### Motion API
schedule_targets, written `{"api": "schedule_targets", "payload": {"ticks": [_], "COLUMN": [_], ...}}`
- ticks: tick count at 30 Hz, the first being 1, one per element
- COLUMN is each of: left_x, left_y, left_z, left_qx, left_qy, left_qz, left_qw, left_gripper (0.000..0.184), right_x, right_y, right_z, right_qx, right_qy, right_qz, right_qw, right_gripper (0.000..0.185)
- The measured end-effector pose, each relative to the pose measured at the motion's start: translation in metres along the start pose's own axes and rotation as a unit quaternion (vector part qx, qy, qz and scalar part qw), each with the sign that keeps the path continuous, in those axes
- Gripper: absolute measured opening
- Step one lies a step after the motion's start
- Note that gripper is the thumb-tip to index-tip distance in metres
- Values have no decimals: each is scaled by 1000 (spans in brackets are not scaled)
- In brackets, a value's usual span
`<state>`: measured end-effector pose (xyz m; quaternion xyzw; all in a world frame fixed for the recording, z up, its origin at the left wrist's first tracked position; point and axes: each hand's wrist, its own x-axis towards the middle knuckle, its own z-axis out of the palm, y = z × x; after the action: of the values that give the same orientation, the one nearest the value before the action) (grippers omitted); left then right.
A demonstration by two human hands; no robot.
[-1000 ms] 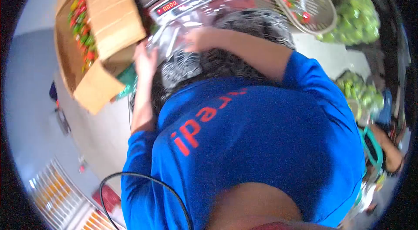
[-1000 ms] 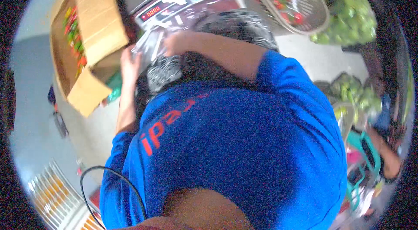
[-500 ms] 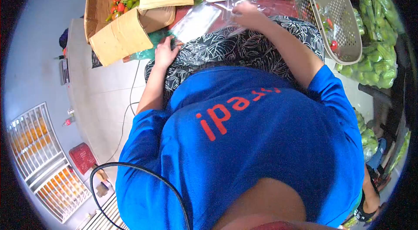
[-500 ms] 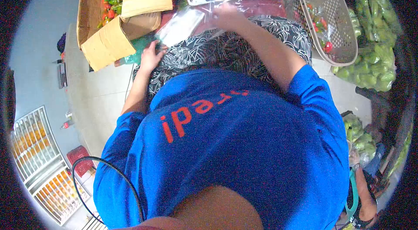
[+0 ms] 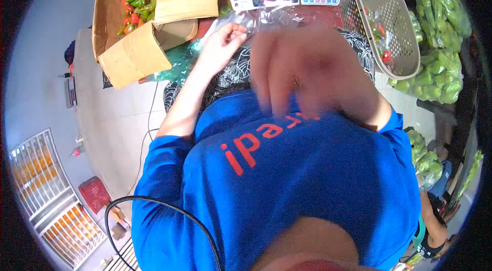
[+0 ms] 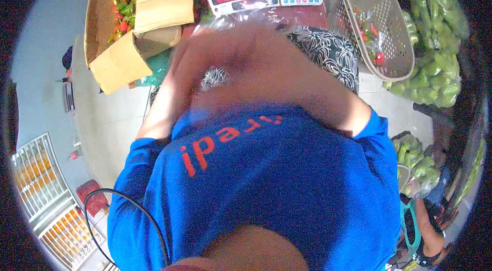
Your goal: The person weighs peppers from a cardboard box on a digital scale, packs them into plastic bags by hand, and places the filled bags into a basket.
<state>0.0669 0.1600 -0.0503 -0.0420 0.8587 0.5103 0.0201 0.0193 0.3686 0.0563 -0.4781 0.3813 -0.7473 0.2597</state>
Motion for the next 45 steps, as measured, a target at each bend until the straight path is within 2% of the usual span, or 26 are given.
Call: {"api": "schedule_targets", "payload": {"ticks": [1, 2, 4, 5, 9, 10, 12, 13, 14, 15, 16, 17, 18, 21, 24, 25, 30, 33, 36, 37, 40, 41, 44, 45], "left_x": [17, 21, 33, 43, 86, 94, 108, 117, 108, 99, 103, 108, 102, 90, 78, 72, 47, 39, 30, 28, 24, 24, 25, 27], "left_y": [-36, -41, -59, -64, -81, -85, -93, -120, -99, -76, -86, -96, -84, -56, -53, -50, -26, -22, -12, -9, -3, 1, -1, -5], "left_z": [11, 25, 46, 51, 66, 69, 76, 86, 80, 73, 74, 74, 70, 60, 48, 47, 33, 33, 34, 34, 33, 34, 32, 33], "left_qx": [23, 41, 190, 203, 213, 149, 19, -5, 23, 53, 56, 65, 29, -87, -119, -163, -143, -63, 53, 92, 174, 154, 111, 82], "left_qy": [-40, -48, -10, -18, 66, 56, 34, 52, 52, 57, 36, 12, 23, 53, 65, 80, 58, 69, 84, 88, 86, 101, 130, 139], "left_qz": [-25, -32, 62, 58, 51, -1, -104, -141, -5, 131, 15, -101, -92, -44, -10, -8, 1, 45, 113, 134, 162, 182, 141, 124], "left_qw": [999, 998, 980, 977, 973, 987, 994, 989, 998, 988, 998, 993, 995, 994, 991, 983, 988, 995, 989, 983, 967, 966, 975, 979], "left_gripper": [31, 36, 43, 50, 53, 54, 58, 48, 39, 33, 29, 25, 22, 11, 11, 11, 8, 11, 10, 10, 10, 9, 9, 9], "right_x": [2, 4, -1, -2, -5, -4, -10, -13, -15, -21, -29, -33, -37, -40, -38, -35, -30, -36, -37, -37, -33, -32, -34, -38], "right_y": [-16, -33, -39, -39, -36, -33, -11, 1, 33, 75, 105, 121, 131, 144, 148, 142, 120, 127, 131, 128, 121, 117, 118, 120], "right_z": [14, 28, 34, 29, 10, 4, -14, -23, -41, -68, -96, -117, -131, -151, -146, -144, -139, -141, -142, -141, -133, -131, -126, -124], "right_qx": [71, 144, 186, 179, 140, 121, -74, -159, -303, -391, -451, -445, -432, -403, -342, -309, -52, 173, 191, 190, 185, 200, 222, 233], "right_qy": [-62, -132, -126, -131, -140, -136, 2, 53, 129, 155, 172, 215, 253, 308, 302, 276, 199, 193, 214, 242, 313, 321, 276, 235], "right_qz": [-75, -137, -189, -187, -169, -165, -65, 1, -5, 1, 35, 149, 262, 235, 294, 324, 441, 376, 308, 289, 244, 251, 272, 263], "right_qw": [993, 971, 956, 957, 965, 969, 995, 986, 944, 907, 875, 857, 825, 829, 840, 851, 874, 890, 907, 907, 899, 891, 895, 906], "right_gripper": [19, 19, 20, 19, 17, 15, 13, 16, 15, 14, 16, 20, 26, 45, 57, 57, 50, 41, 39, 49, 60, 64, 58, 46]}}
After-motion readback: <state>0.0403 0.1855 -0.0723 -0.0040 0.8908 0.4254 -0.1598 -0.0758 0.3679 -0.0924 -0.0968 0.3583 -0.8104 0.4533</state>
